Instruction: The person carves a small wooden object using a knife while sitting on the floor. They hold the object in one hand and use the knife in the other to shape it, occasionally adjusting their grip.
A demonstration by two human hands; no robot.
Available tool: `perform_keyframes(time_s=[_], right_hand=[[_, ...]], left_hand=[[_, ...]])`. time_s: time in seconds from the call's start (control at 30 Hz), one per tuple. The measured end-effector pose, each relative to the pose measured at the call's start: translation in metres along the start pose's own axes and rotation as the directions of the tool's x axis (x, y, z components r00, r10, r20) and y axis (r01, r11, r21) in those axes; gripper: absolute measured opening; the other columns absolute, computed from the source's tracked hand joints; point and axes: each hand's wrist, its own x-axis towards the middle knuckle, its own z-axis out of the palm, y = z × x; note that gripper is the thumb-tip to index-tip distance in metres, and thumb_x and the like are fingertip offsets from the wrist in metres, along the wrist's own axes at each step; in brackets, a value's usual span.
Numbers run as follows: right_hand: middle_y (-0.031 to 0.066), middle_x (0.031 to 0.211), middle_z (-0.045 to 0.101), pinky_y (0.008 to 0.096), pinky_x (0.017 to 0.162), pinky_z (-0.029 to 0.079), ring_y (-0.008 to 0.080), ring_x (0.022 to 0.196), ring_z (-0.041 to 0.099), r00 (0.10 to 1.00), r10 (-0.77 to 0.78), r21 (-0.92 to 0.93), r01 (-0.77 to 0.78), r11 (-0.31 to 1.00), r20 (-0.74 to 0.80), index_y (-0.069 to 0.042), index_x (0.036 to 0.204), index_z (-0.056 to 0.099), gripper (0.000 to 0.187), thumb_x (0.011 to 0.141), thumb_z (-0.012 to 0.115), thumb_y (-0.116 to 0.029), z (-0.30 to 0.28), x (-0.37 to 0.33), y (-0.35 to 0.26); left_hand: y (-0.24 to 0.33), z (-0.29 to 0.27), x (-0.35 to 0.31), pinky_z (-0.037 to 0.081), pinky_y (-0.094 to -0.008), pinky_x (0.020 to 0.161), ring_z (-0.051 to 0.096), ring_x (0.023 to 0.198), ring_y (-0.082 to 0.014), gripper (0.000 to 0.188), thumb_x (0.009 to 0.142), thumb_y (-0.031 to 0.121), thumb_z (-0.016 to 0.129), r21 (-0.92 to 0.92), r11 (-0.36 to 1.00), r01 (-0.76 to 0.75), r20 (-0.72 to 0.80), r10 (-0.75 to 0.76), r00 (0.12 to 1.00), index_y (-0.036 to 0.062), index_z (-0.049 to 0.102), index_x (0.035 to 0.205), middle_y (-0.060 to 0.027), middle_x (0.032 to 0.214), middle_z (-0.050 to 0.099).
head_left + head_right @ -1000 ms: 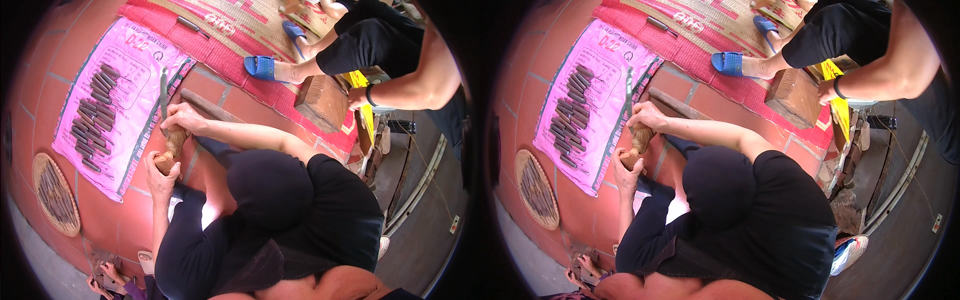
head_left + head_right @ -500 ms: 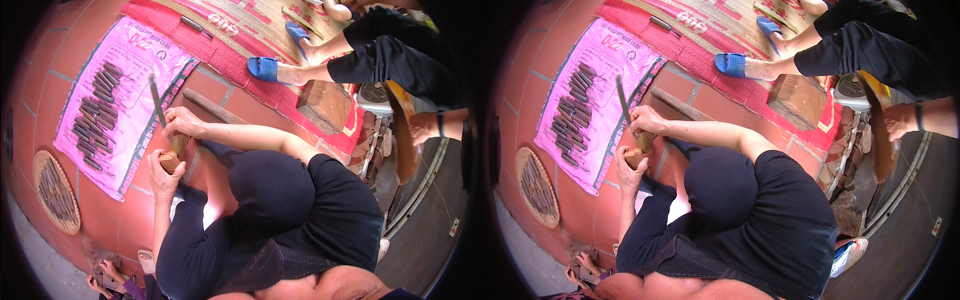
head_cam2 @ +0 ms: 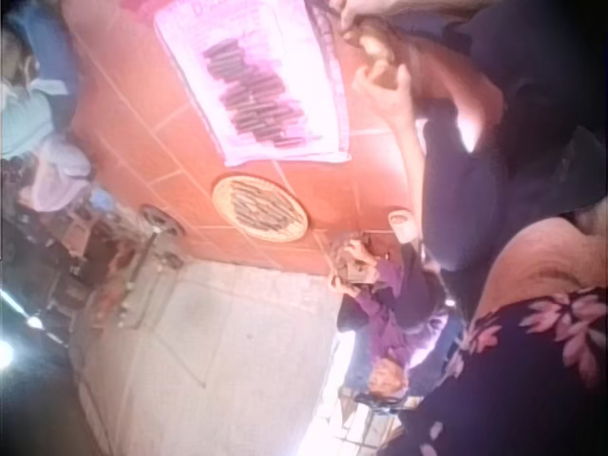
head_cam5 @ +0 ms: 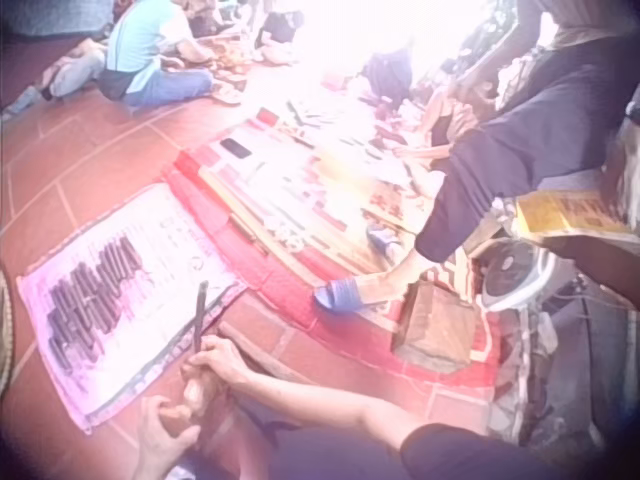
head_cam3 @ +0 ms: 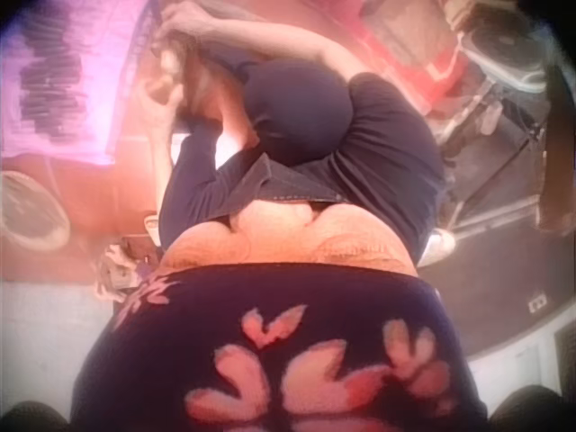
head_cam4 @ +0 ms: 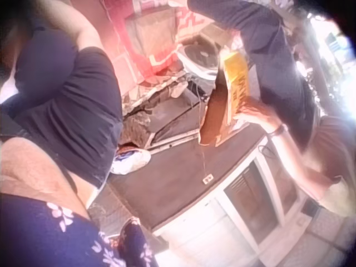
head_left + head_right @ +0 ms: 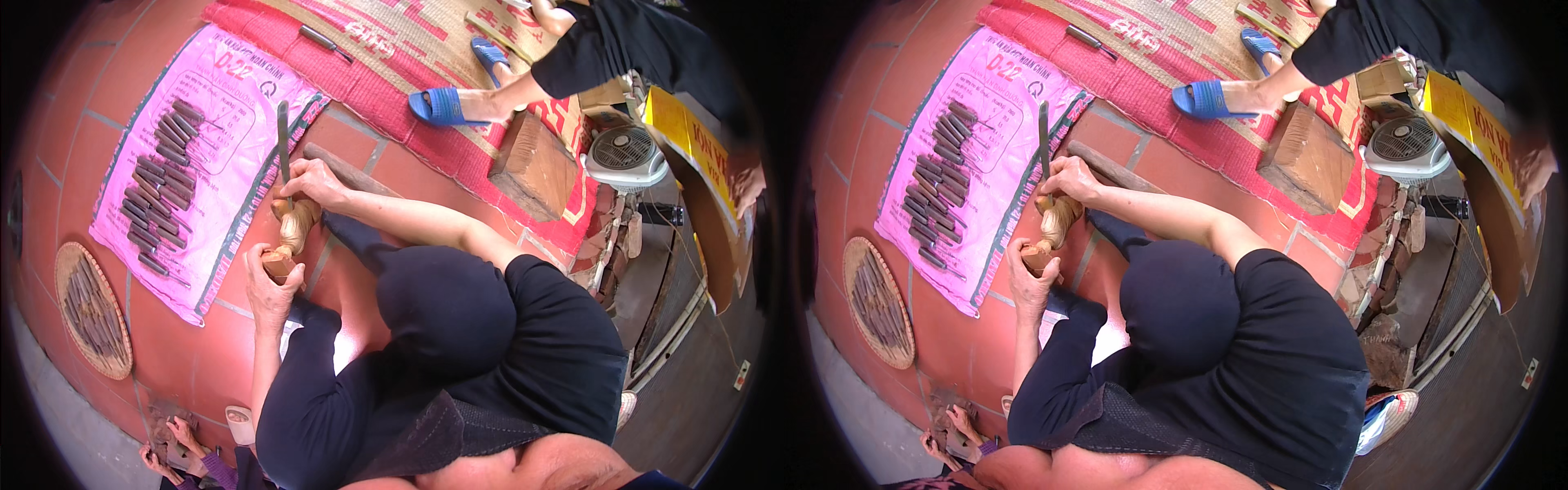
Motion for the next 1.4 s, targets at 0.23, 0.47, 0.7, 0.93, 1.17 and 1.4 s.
perform_keyframes(time_s=[0.23,0.47,0.7,0.93,1.17,1.4], right_hand=[[0.0005,0.092,0.058,0.0252,0.06,0.04,0.01,0.068,0.051,0.973,-0.027,0.052,0.016,0.999,0.228,0.001,0.067,0.06,0.017,0.073,0.075,-0.007,0.01,-0.011,0.001],[0.0015,0.084,0.056,0.0256,0.063,0.041,0.0096,0.073,0.053,0.99,-0.017,0.128,0.0,0.992,0.139,0.0,0.066,0.06,0.019,0.072,0.075,-0.009,0.007,-0.007,-0.004],[0.0029,0.085,0.058,0.028,0.069,0.043,0.011,0.081,0.055,0.99,0.112,0.092,-0.12,0.988,0.09,-0.001,0.065,0.061,0.019,0.071,0.077,-0.008,-0.002,-0.004,-0.002],[0.0022,0.083,0.056,0.027,0.068,0.042,0.0113,0.078,0.054,0.969,-0.131,0.042,0.125,0.991,0.21,-0.001,0.065,0.062,0.016,0.07,0.076,-0.006,0.012,-0.008,0.005],[0.0019,0.084,0.057,0.0269,0.067,0.044,0.0113,0.076,0.056,0.988,-0.05,0.188,0.022,0.982,0.148,0.001,0.066,0.062,0.016,0.071,0.076,-0.005,0.013,-0.006,-0.002],[0.0027,0.083,0.057,0.027,0.067,0.043,0.0113,0.074,0.055,0.995,-0.047,0.086,0.04,0.995,0.084,-0.001,0.067,0.062,0.015,0.071,0.076,-0.004,0.006,0.008,0.013]], left_hand=[[-0.004,0.002,0.002,0.048,-0.0403,0.084,0.058,0.098,-0.0291,0.062,0.071,0.03,0.078,-0.045,0.999,0.016,-0.028,-0.017,0.999,0.0078,0.047,0.119,-0.0123,0.109,0.05],[-0.009,0.002,-0.001,0.045,-0.0381,0.087,0.055,0.099,-0.0253,0.06,0.072,0.026,0.077,-0.098,0.994,0.057,-0.016,-0.059,0.998,0.0061,0.047,0.12,-0.012,0.11,0.051],[-0.006,0.0,0.0,0.045,-0.0377,0.088,0.054,0.1,-0.0244,0.061,0.072,0.026,0.077,-0.03,0.999,0.022,-0.016,-0.022,1.0,0.0056,0.047,0.121,-0.0122,0.11,0.051],[-0.004,0.001,0.002,0.046,-0.0377,0.086,0.055,0.099,-0.0251,0.062,0.071,0.026,0.078,-0.029,0.998,0.052,-0.014,-0.052,0.999,0.0056,0.047,0.121,-0.0123,0.108,0.052],[-0.006,0.0,0.0,0.046,-0.0377,0.085,0.055,0.096,-0.025,0.062,0.071,0.025,0.079,-0.064,0.996,0.058,-0.011,-0.059,0.998,0.0055,0.047,0.12,-0.0126,0.107,0.052],[-0.007,0.002,0.001,0.046,-0.0376,0.086,0.055,0.097,-0.0258,0.063,0.072,0.026,0.079,0.057,0.998,-0.026,-0.01,0.027,1.0,0.0046,0.047,0.122,-0.0135,0.107,0.052]])
